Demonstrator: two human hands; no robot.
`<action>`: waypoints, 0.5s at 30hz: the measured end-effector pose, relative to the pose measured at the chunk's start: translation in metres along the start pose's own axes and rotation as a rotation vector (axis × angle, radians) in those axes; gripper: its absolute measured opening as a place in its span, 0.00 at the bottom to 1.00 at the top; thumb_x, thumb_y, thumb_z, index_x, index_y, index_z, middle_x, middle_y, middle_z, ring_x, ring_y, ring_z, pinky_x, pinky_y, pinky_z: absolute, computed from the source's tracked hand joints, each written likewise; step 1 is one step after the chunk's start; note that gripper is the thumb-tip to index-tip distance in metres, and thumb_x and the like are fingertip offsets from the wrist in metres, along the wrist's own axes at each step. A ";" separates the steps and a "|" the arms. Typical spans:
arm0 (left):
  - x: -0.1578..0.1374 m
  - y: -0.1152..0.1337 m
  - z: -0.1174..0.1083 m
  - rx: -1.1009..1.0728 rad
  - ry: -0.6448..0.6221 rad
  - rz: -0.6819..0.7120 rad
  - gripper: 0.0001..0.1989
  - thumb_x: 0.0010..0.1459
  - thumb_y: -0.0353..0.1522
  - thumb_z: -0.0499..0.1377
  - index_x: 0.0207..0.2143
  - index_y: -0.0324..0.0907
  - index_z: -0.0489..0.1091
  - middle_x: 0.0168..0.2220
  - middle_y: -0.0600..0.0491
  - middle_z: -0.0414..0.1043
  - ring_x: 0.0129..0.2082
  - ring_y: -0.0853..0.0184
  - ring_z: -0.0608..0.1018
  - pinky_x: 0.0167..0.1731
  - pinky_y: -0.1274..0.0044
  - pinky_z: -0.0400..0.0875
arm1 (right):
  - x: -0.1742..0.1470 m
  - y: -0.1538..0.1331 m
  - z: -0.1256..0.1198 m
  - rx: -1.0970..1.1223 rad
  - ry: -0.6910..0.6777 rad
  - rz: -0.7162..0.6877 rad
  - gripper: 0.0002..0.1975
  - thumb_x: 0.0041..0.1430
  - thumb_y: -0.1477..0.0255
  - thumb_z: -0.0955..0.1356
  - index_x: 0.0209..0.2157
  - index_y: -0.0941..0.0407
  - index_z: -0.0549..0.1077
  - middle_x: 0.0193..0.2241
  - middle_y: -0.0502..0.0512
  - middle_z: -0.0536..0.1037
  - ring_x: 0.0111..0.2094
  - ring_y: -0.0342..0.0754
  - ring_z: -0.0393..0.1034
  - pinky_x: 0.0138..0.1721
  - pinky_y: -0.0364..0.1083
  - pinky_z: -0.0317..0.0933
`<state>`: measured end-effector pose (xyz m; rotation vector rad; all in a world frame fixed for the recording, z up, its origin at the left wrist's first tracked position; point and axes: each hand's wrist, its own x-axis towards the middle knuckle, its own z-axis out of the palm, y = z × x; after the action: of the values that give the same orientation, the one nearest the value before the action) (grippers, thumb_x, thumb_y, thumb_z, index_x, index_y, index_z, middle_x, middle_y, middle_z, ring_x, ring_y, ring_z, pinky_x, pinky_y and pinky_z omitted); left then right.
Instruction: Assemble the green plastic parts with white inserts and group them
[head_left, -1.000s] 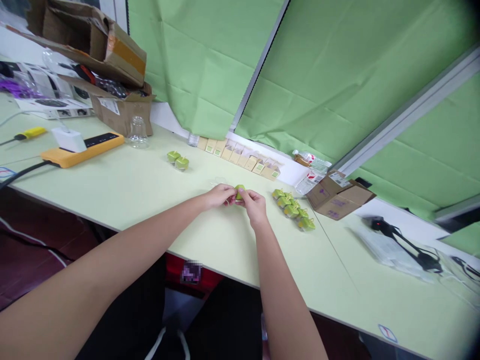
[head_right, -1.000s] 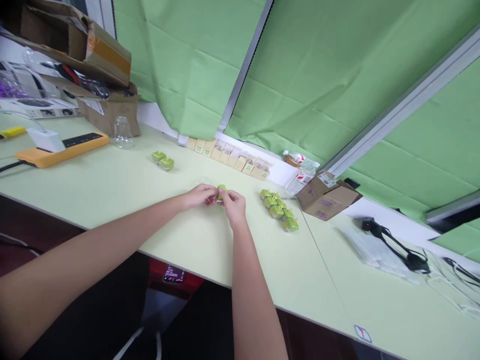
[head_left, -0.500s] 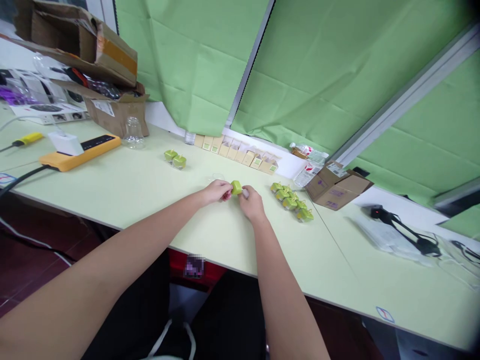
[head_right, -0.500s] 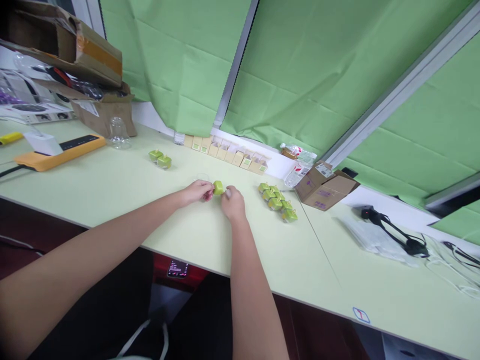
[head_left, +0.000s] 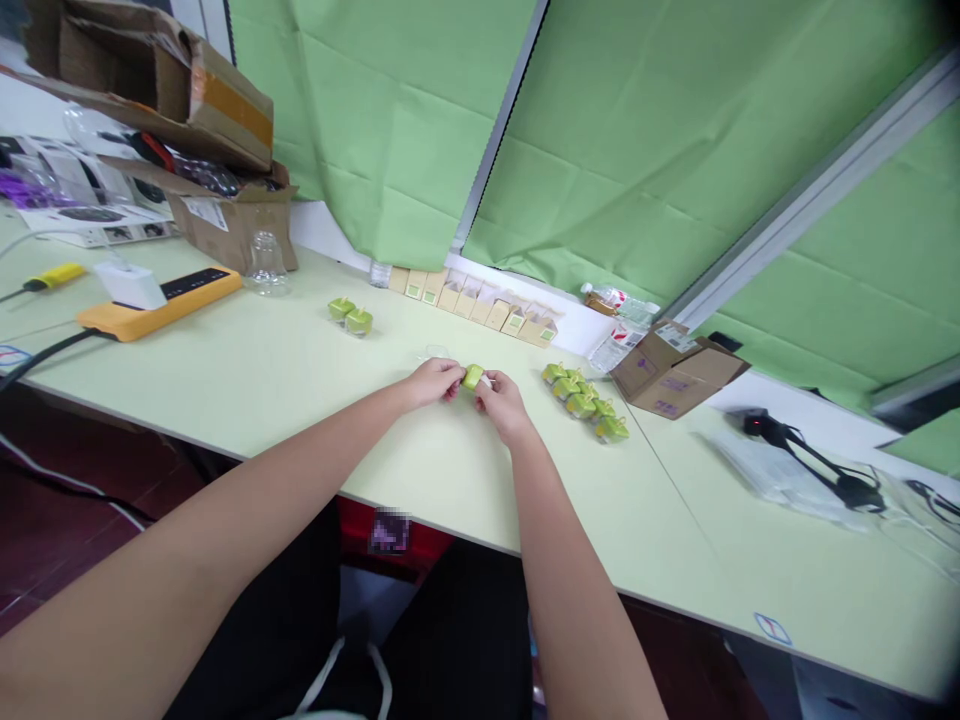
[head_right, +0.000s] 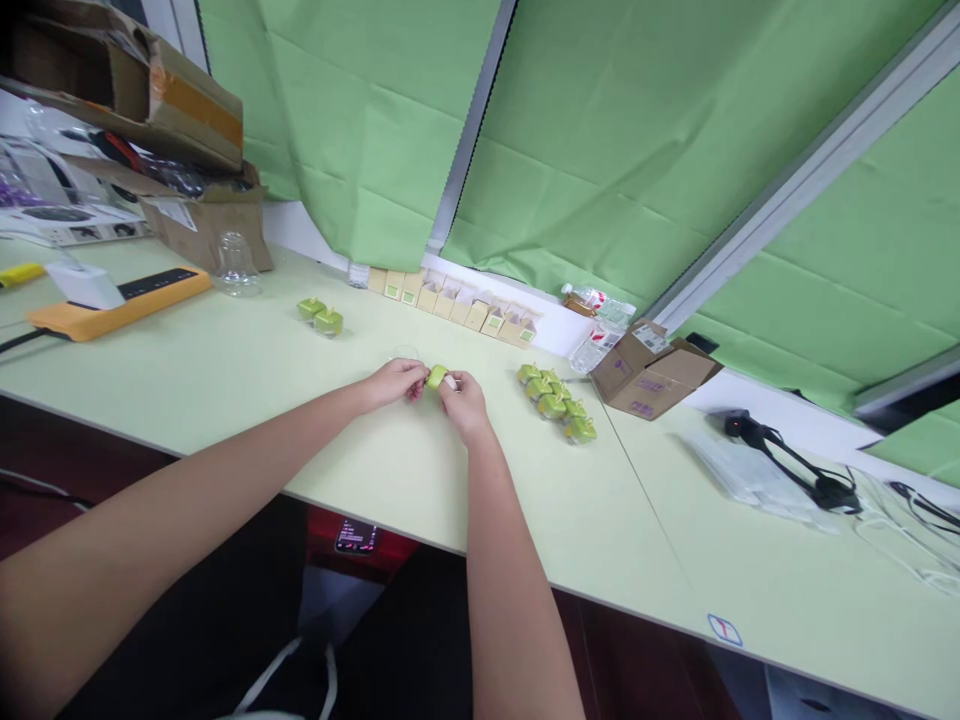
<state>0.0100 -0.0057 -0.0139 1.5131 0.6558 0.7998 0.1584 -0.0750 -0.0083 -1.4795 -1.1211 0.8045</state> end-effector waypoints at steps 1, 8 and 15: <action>0.001 -0.001 0.000 0.010 0.004 0.009 0.12 0.60 0.32 0.54 0.23 0.39 0.65 0.19 0.56 0.65 0.18 0.72 0.69 0.21 0.79 0.63 | -0.001 -0.001 0.001 0.003 -0.001 0.004 0.17 0.44 0.62 0.73 0.35 0.55 0.70 0.20 0.43 0.70 0.19 0.40 0.61 0.22 0.41 0.57; 0.000 -0.002 0.001 0.030 0.103 0.093 0.09 0.60 0.37 0.59 0.31 0.40 0.66 0.28 0.55 0.69 0.23 0.72 0.71 0.23 0.79 0.69 | -0.004 -0.003 0.003 -0.015 -0.013 -0.002 0.20 0.42 0.60 0.74 0.36 0.55 0.71 0.22 0.44 0.70 0.19 0.40 0.62 0.22 0.41 0.58; 0.002 -0.005 -0.001 0.097 0.094 0.143 0.08 0.60 0.35 0.58 0.36 0.39 0.72 0.34 0.51 0.74 0.28 0.69 0.76 0.26 0.78 0.73 | -0.001 0.001 0.002 -0.167 0.047 -0.040 0.18 0.44 0.59 0.71 0.35 0.55 0.73 0.21 0.44 0.70 0.19 0.40 0.59 0.21 0.41 0.54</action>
<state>0.0103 -0.0033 -0.0185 1.6324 0.6692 0.9641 0.1559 -0.0756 -0.0095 -1.6005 -1.2022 0.6572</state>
